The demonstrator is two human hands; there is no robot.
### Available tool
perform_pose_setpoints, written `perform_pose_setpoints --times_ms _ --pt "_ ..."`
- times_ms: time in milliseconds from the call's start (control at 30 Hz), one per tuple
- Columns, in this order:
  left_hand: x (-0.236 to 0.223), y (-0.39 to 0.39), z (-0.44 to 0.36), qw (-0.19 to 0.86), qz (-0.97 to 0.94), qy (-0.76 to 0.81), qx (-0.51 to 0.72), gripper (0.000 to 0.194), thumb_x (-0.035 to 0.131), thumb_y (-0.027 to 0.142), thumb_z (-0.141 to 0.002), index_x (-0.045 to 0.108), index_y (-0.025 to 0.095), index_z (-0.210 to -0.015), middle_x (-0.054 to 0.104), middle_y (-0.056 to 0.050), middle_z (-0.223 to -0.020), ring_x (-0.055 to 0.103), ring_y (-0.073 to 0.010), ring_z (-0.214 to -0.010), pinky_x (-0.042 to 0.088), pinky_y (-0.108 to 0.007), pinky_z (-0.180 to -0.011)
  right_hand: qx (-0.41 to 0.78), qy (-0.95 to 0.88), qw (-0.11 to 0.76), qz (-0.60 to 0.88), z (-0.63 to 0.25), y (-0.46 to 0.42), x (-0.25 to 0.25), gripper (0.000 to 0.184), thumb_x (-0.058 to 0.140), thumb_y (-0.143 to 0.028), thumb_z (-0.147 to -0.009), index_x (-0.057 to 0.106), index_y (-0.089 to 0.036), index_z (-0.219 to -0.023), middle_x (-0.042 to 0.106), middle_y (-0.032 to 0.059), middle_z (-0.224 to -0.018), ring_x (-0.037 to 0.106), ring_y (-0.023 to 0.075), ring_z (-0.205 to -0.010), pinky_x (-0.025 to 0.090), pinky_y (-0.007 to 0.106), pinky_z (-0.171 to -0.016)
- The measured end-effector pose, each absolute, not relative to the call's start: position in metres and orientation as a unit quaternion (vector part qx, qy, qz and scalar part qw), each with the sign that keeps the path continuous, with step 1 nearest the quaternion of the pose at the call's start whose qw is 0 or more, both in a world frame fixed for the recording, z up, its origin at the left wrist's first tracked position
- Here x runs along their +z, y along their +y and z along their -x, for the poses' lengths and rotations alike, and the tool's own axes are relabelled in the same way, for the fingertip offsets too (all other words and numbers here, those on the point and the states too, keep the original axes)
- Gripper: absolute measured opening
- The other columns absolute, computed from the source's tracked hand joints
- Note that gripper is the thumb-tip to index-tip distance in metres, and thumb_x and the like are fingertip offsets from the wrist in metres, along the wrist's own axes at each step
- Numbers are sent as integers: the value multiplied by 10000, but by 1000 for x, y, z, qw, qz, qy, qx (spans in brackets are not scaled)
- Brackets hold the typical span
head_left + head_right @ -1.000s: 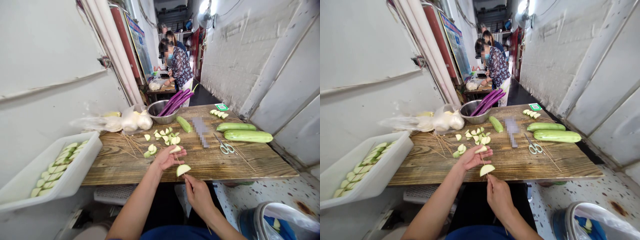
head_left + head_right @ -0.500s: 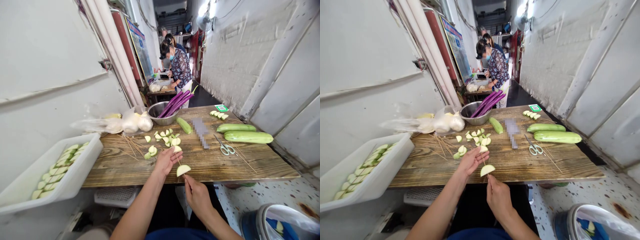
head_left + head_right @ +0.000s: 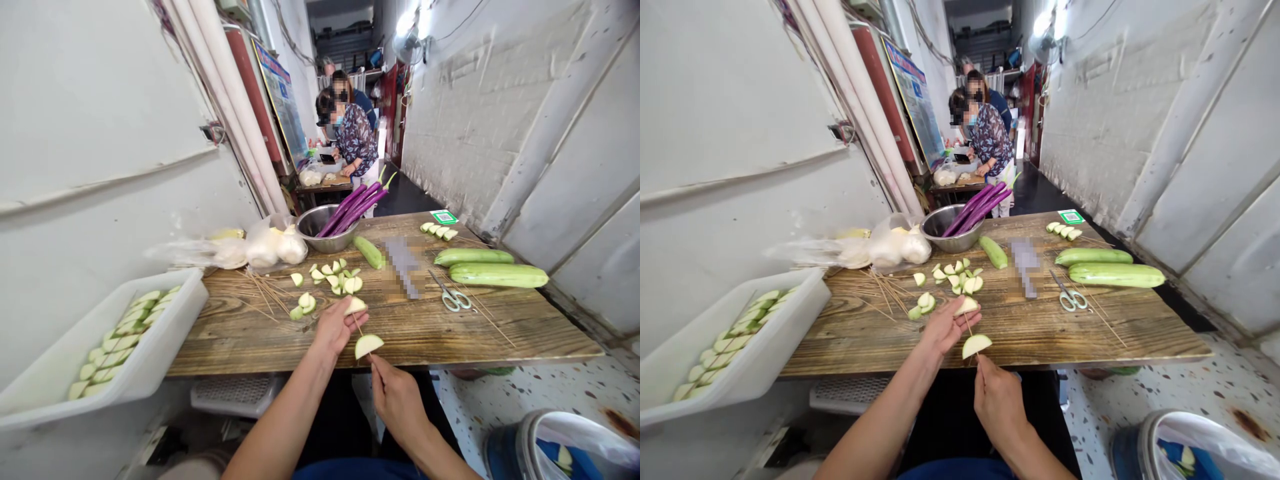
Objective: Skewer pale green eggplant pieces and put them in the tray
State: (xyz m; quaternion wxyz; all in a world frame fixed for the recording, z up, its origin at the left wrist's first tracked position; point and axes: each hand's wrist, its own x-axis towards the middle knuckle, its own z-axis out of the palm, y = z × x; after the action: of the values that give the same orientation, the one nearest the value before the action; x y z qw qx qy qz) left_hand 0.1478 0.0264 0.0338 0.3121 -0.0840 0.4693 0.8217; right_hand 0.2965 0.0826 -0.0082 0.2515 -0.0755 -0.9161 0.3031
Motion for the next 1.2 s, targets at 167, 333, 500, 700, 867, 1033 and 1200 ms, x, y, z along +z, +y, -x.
perform_pose_setpoints --times_ms 167,333,500,700,867,1033,1200 --pt "28 30 -153 302 72 467 828 93 565 189 -810 567 96 -817 668 -111 -790 664 -190 -747 514 -401 -826 289 -927 221 91 -295 85 -6 336 328 -139 -871 626 -96 -1019 677 94 -681 651 187 -592 487 252 -584" --pt "23 29 -154 301 70 470 827 95 560 193 -814 565 98 -818 669 -106 -787 660 -179 -727 517 -396 -820 272 -934 212 91 -293 86 -7 333 328 -129 -860 626 -105 -1006 673 92 -689 651 191 -606 477 251 -582" --pt "22 29 -153 291 71 470 831 98 553 187 -819 567 91 -809 668 -112 -790 658 -175 -713 521 -392 -810 264 -935 222 87 -291 86 -7 332 330 -114 -849 632 -91 -986 676 104 -699 647 183 -600 474 246 -583" --pt "22 32 -156 286 87 471 830 85 565 178 -811 563 97 -786 665 -103 -763 654 -163 -689 527 -376 -792 258 -938 212 91 -290 86 -6 321 331 -109 -845 626 -103 -970 673 89 -688 644 177 -599 452 233 -566" --pt "21 34 -162 292 102 464 830 100 586 181 -797 556 88 -775 657 -109 -736 654 -173 -670 528 -370 -778 258 -940 200 99 -289 87 -4 305 324 -115 -856 628 -123 -882 662 70 -648 637 172 -569 413 224 -533" --pt "20 36 -166 296 107 467 827 101 589 181 -793 561 87 -771 659 -106 -715 651 -171 -646 536 -352 -736 254 -942 195 98 -287 89 -5 308 327 -104 -856 624 -111 -938 673 78 -684 644 175 -592 410 225 -548" --pt "14 38 -171 309 84 487 813 147 611 227 -771 587 82 -772 656 -97 -685 628 -175 -564 524 -317 -577 237 -946 196 107 -283 91 -8 327 330 -101 -855 617 -94 -1011 678 84 -687 646 175 -589 418 222 -552"
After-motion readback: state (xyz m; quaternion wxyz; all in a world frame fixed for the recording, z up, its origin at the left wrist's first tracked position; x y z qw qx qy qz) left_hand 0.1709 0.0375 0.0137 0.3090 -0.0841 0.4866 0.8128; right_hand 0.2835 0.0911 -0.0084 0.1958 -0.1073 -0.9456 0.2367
